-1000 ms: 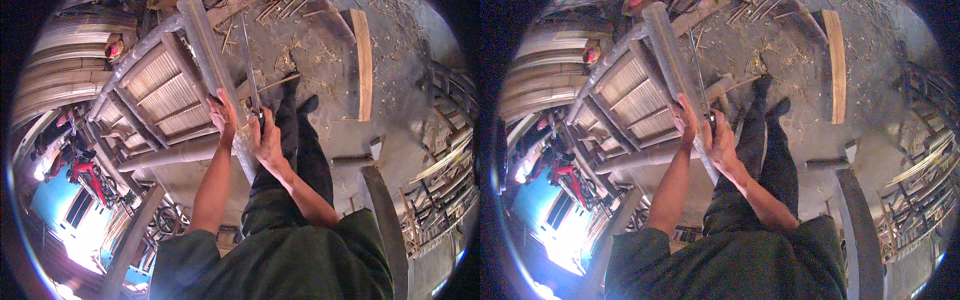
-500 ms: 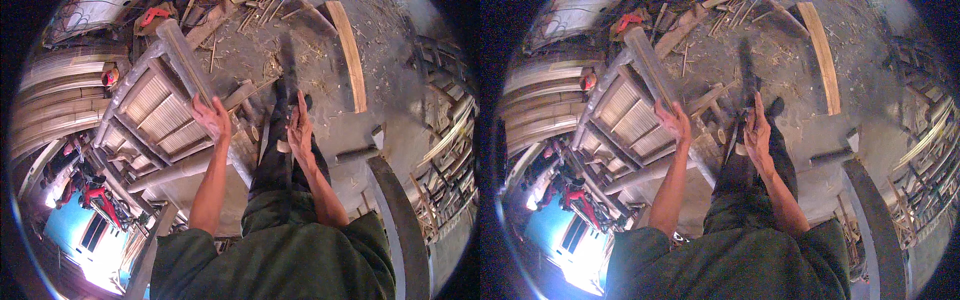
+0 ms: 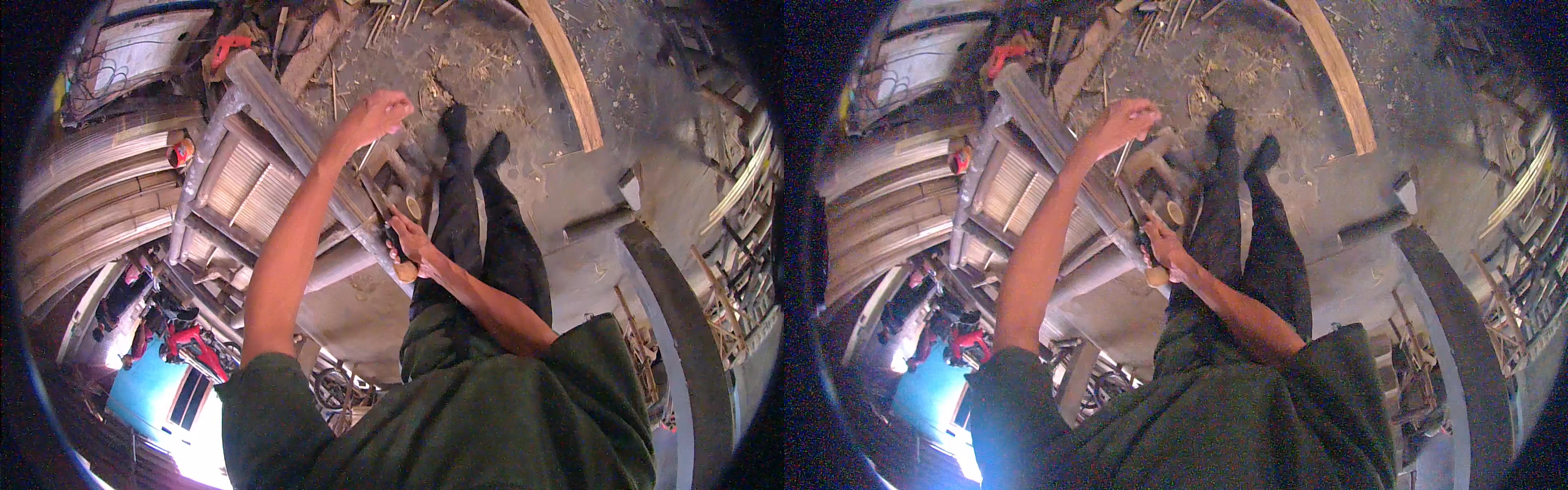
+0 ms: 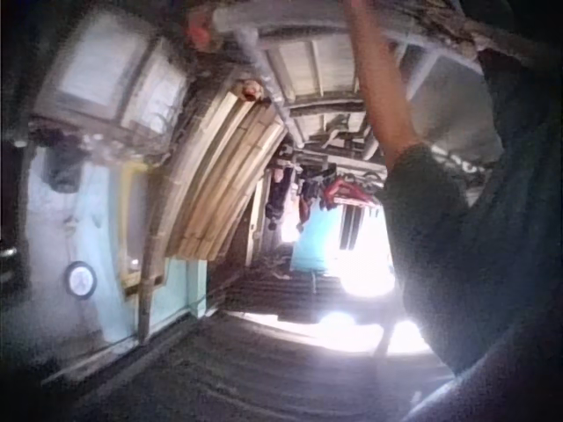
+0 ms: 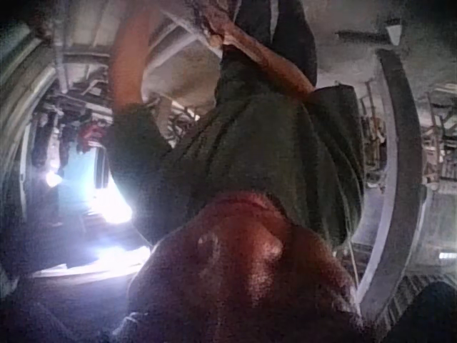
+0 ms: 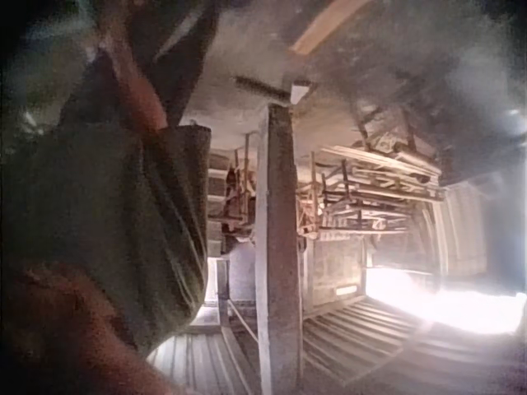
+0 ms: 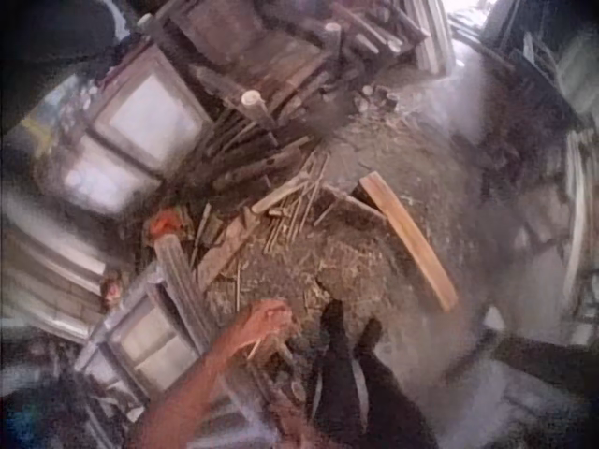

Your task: The person uses a red power drill to fasten joints on a bamboo chair frame, then uses a hammer to drive wooden dowels into pre-drilled holes to secure the seat slats. The chair is repositioned several times during the process.

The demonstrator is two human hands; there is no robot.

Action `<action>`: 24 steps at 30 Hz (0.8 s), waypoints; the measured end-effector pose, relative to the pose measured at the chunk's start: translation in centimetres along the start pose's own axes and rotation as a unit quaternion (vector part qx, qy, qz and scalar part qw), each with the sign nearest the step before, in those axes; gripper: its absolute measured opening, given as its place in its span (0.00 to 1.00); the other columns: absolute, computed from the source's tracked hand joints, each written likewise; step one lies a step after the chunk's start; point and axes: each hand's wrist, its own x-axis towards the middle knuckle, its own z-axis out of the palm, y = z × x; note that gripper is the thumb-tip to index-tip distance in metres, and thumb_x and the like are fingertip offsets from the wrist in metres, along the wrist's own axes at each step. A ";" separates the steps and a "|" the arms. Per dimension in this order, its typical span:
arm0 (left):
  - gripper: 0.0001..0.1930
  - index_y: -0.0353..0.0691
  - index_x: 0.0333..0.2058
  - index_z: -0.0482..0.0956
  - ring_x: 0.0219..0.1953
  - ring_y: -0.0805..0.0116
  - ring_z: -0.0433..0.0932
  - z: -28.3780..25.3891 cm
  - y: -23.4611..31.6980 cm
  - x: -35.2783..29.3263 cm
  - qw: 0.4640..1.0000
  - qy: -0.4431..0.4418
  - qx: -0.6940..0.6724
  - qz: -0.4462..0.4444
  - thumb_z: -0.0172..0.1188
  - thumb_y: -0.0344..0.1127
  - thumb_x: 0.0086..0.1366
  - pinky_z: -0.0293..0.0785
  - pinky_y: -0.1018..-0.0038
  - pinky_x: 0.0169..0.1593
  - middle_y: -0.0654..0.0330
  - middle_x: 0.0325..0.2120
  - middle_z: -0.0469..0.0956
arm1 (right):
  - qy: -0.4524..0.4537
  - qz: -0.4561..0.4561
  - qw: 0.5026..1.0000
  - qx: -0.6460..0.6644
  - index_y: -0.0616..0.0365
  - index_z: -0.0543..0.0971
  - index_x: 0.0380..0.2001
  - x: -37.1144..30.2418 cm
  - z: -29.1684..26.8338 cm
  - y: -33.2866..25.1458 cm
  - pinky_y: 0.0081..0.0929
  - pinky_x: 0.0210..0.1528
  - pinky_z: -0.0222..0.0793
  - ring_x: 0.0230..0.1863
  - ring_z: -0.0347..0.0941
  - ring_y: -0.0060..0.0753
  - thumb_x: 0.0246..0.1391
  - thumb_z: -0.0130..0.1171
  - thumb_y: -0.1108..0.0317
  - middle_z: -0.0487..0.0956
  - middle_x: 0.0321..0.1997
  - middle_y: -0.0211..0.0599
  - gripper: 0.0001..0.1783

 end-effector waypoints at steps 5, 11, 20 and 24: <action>0.13 0.34 0.38 0.78 0.29 0.73 0.76 -1.4 0.2 -1.9 0.995 0.020 0.072 0.063 0.53 0.39 0.67 0.72 0.74 0.35 0.60 0.27 0.78 | -0.014 -0.005 1.000 -0.012 0.34 0.59 0.65 0.5 0.4 0.2 0.21 0.14 0.60 0.16 0.62 0.20 0.64 0.46 0.56 0.66 0.21 0.29 0.26; 0.13 0.35 0.40 0.78 0.29 0.69 0.77 -4.1 3.2 -4.6 0.974 0.192 0.023 0.118 0.50 0.38 0.68 0.72 0.70 0.35 0.57 0.25 0.80 | -0.050 0.006 0.999 0.006 0.30 0.62 0.63 -1.3 2.6 -1.1 0.18 0.14 0.62 0.16 0.62 0.19 0.65 0.46 0.53 0.68 0.22 0.28 0.24; 0.16 0.37 0.48 0.72 0.39 0.65 0.79 -4.9 5.1 -12.4 0.800 0.468 -0.369 0.074 0.48 0.42 0.71 0.78 0.66 0.47 0.54 0.34 0.79 | 0.067 -0.140 0.976 -0.151 0.49 0.61 0.61 -1.6 -4.2 -5.8 0.20 0.20 0.62 0.20 0.64 0.18 0.61 0.54 0.53 0.66 0.24 0.26 0.28; 0.14 0.36 0.46 0.73 0.39 0.63 0.79 2.0 2.4 -14.2 0.656 0.434 -0.617 0.029 0.51 0.41 0.69 0.77 0.68 0.45 0.55 0.35 0.79 | 0.052 -0.229 0.947 -0.218 0.49 0.60 0.63 -7.7 0.6 -10.6 0.18 0.19 0.60 0.20 0.62 0.14 0.57 0.58 0.50 0.65 0.24 0.22 0.35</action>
